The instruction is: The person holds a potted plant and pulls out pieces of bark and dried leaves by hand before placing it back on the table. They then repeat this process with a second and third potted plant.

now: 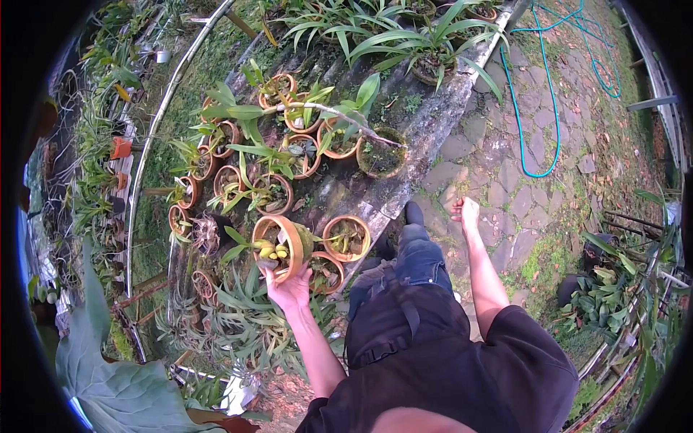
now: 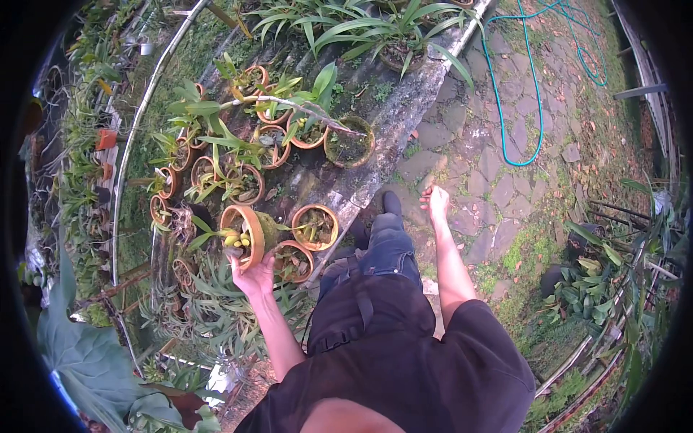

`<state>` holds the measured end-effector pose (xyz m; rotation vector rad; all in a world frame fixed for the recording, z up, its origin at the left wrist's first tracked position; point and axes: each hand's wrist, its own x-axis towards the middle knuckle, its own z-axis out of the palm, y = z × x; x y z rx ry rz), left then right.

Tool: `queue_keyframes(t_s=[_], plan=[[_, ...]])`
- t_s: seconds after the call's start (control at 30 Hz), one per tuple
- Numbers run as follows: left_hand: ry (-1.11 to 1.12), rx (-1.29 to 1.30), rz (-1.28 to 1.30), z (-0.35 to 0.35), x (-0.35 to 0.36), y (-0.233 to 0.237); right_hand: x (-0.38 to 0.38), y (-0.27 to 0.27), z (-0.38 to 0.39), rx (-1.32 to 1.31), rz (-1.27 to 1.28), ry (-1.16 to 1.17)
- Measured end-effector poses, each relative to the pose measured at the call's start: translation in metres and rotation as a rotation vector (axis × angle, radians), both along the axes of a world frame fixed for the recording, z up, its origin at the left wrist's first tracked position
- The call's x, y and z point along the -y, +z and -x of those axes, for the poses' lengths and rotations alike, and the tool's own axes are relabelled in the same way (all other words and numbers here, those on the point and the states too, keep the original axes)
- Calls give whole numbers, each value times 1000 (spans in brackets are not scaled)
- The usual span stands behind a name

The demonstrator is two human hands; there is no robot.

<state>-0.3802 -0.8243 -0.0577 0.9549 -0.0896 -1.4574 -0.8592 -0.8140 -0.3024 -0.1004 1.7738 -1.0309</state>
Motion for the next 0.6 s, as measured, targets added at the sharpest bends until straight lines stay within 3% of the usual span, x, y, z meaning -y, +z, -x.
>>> queue_keyframes(t_s=[0.07, 0.17, 0.27, 0.37, 0.47, 0.6], plan=[[15, -13, 42, 0, 2, 5, -24, 23, 11, -311, -303, 269], [68, -42, 47, -2, 3, 13, -63, 17, 8, -1158, -426, 744], [36, 61, 74, -12, 0, 16, -39, 62, 3, -565, -430, 697], [74, 47, 117, -21, -3, 21, -23, 42, -5, -458, -306, 746], [163, 14, 92, -37, -8, 14, -8, 49, -38, -687, 41, 772], [245, 27, 27, -59, -14, -1, 15, 65, -70, -464, 99, 908]])
